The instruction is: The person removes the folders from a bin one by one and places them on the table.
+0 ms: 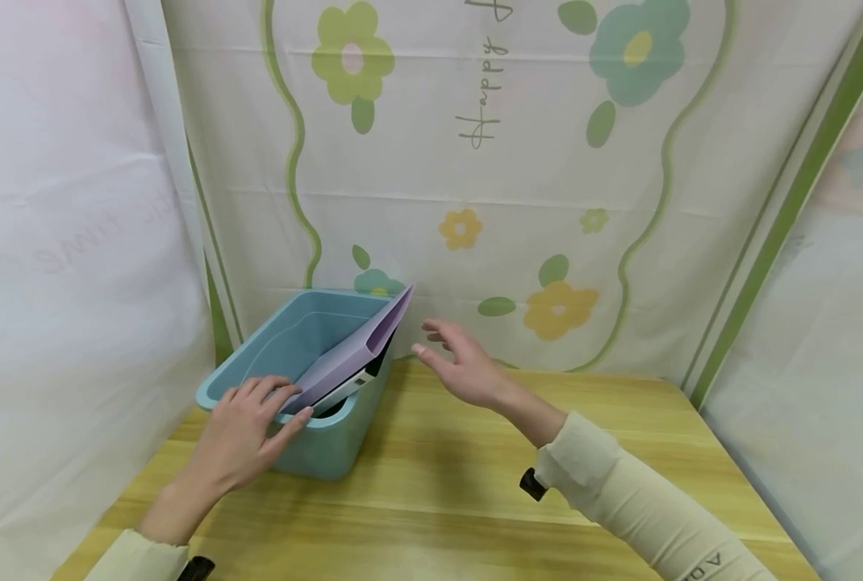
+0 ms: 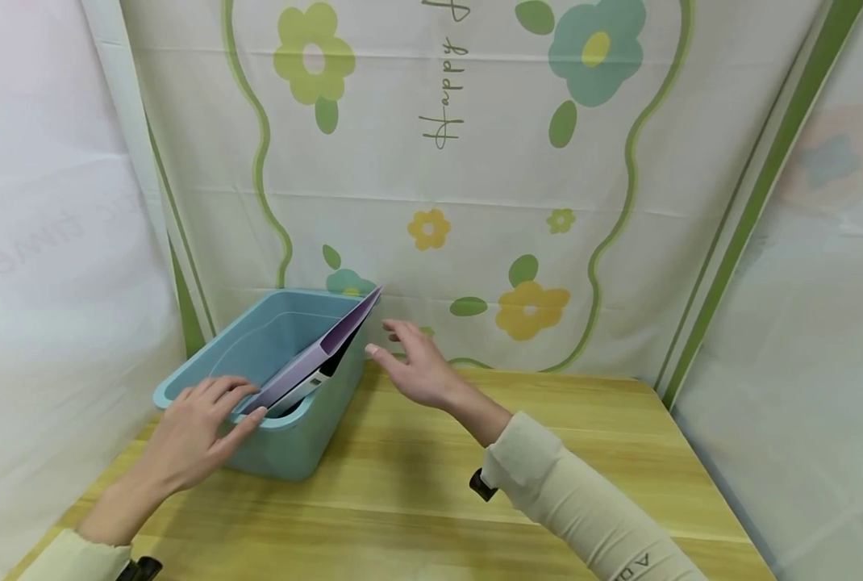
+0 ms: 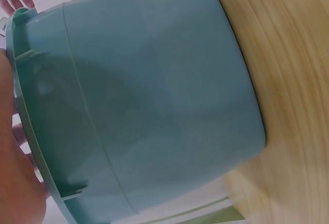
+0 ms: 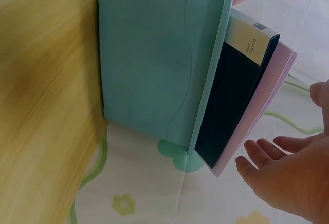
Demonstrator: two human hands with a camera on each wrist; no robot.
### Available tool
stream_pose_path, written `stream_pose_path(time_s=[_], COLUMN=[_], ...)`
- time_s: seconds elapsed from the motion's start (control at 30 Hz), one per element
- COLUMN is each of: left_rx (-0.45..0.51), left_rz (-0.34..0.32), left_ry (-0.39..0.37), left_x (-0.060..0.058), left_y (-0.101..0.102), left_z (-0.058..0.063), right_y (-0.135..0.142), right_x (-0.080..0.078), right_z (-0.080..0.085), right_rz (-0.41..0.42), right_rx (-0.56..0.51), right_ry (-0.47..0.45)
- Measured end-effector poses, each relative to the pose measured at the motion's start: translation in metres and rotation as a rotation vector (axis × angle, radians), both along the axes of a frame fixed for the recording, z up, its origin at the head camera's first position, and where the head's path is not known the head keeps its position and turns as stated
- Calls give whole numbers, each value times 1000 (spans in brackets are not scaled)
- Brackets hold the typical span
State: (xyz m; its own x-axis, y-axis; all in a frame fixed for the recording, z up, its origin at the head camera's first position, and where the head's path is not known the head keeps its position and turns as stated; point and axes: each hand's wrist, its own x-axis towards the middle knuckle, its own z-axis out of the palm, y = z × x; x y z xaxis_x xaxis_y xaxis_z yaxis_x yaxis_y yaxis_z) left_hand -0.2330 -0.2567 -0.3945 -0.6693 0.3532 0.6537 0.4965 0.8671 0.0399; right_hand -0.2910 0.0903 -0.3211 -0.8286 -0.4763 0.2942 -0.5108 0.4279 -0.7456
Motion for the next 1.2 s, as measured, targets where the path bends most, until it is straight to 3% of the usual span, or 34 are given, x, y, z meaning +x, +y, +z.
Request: stream_pose_path(time_s=[0.63,1.2], left_rx=[-14,-43], left_rz=[16,9], left_ry=[-45,-6], left_x=[7,8], left_y=[-6,-10], left_z=[-3,-8], right_y=[-12,-23], right_x=[-2,1], right_z=[0,5], right_rz=[27,36], right_rx=[-12,-26], right_ry=[16,10])
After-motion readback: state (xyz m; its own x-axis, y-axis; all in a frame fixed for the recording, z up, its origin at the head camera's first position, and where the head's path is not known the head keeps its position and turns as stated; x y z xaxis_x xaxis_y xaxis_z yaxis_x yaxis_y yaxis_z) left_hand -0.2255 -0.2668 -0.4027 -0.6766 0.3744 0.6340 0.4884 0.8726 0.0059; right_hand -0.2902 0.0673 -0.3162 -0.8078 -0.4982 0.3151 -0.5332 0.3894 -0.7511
